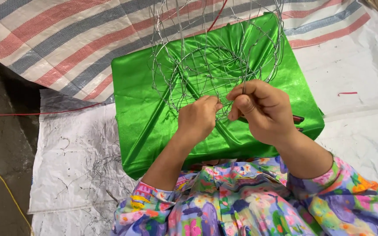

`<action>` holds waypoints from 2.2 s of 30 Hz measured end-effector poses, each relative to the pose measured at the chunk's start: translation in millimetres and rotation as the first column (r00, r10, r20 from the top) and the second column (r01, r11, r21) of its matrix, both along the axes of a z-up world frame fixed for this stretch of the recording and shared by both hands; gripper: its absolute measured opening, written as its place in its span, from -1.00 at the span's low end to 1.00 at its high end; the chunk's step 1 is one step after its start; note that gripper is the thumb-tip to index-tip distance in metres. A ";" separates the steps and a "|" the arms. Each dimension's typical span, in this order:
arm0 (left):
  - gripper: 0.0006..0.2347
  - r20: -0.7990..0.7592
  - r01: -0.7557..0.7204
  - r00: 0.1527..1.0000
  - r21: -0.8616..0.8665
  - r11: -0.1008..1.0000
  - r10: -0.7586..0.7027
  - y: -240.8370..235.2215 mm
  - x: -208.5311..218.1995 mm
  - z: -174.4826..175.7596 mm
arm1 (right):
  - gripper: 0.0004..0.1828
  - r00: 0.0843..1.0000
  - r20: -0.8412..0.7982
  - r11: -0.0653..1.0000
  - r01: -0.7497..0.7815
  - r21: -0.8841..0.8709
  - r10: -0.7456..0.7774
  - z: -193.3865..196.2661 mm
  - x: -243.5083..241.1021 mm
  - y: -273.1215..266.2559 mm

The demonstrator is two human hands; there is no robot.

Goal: A person uses pliers to bend and secure metal wires into a dome-shaped structure on a fabrication floor.

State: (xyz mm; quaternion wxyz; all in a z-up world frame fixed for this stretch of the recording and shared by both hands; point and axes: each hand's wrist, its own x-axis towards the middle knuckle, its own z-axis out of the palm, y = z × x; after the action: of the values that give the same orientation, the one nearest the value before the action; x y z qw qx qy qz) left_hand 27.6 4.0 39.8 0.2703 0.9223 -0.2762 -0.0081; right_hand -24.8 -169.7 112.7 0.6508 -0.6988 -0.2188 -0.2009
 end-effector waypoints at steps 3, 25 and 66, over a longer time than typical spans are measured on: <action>-0.68 0.007 -0.083 0.997 -0.011 0.997 0.083 -1.8 6.5 -5.6 | -0.63 0.994 0.074 0.996 -0.078 -0.041 0.081 -12.4 1.9 -1.4; -0.71 -0.201 0.028 0.978 -0.169 0.985 -0.063 10.8 28.6 14.1 | -0.79 0.910 0.380 0.953 0.248 -0.174 -0.167 -86.9 18.4 15.0; -0.85 -0.095 -0.004 0.995 -0.453 0.891 -0.044 -10.3 14.3 -4.3 | -0.85 0.978 0.170 0.930 0.168 -0.326 -0.117 -37.2 -20.4 13.7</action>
State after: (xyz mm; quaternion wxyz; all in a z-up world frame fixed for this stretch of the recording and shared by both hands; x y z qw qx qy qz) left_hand 41.9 -6.2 35.5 0.4912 0.8295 -0.2657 0.0065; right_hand -45.2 -155.9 75.5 0.4863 -0.7976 -0.2462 -0.2584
